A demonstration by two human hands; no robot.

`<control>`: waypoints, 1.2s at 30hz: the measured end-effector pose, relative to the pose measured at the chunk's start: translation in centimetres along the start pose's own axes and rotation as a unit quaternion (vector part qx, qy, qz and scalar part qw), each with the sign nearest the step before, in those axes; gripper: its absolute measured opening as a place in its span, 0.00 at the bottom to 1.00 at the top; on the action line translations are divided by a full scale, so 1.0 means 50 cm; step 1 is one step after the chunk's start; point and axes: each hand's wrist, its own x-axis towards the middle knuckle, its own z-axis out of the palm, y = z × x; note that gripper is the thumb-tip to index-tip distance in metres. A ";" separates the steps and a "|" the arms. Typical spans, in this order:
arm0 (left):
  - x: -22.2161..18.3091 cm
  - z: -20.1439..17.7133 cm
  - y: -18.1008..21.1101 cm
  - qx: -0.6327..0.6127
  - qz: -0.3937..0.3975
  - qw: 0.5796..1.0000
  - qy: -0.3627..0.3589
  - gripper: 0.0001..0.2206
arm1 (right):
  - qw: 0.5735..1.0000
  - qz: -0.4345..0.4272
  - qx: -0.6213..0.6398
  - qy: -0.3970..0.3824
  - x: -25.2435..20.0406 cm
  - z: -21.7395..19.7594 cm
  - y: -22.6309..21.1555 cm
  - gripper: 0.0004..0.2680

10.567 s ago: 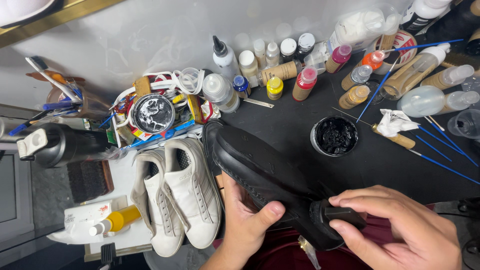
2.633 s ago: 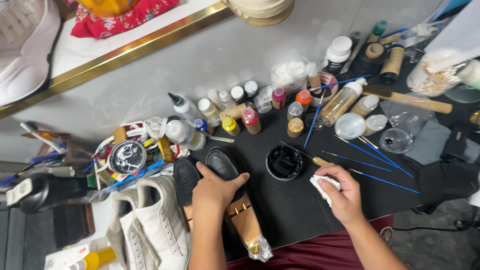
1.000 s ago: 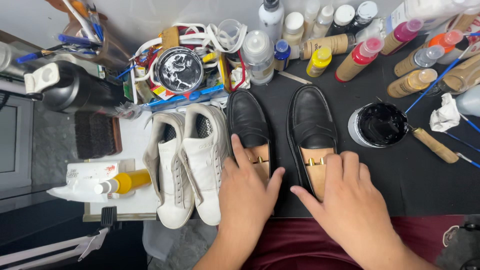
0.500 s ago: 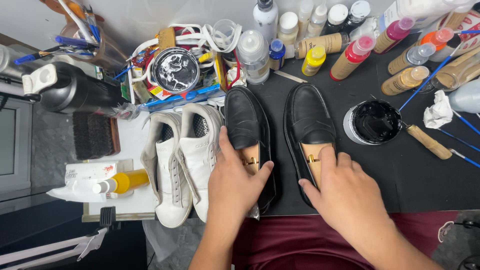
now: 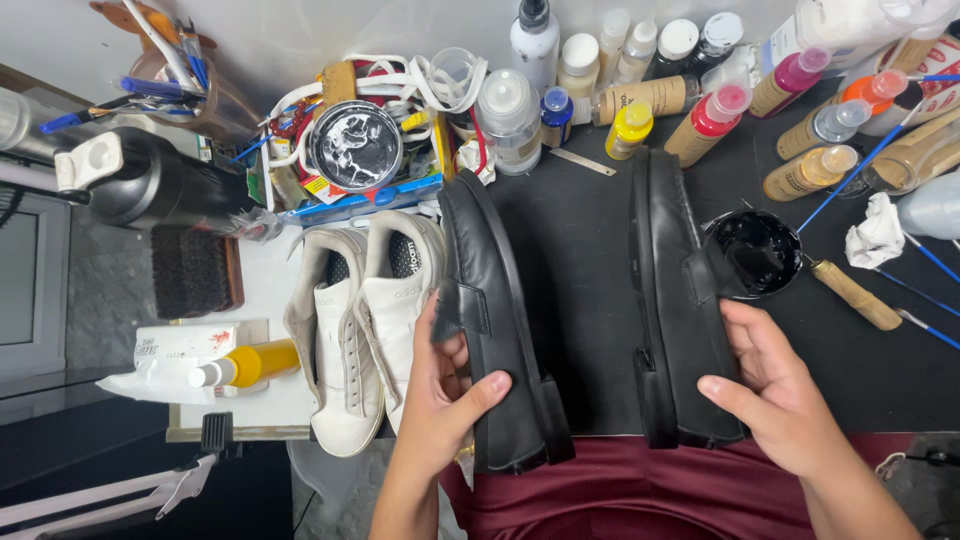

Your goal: The person applies black polish to a black loafer with a sponge applicator, covering the leather upper and the edges of the sole, and then wipes the bottom of the sole with a white cloth.

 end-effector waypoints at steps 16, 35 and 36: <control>0.016 0.022 -0.005 -0.010 0.018 0.999 -0.050 0.52 | 0.995 -0.101 0.014 -0.013 -0.008 0.041 0.064 0.28; 0.036 0.006 -0.033 -0.058 0.042 0.993 -0.091 0.52 | 0.997 -0.066 0.021 -0.038 0.009 0.050 0.025 0.27; 0.038 0.004 -0.038 -0.065 0.051 0.992 -0.098 0.51 | 0.998 -0.052 0.030 -0.036 0.009 0.050 0.025 0.27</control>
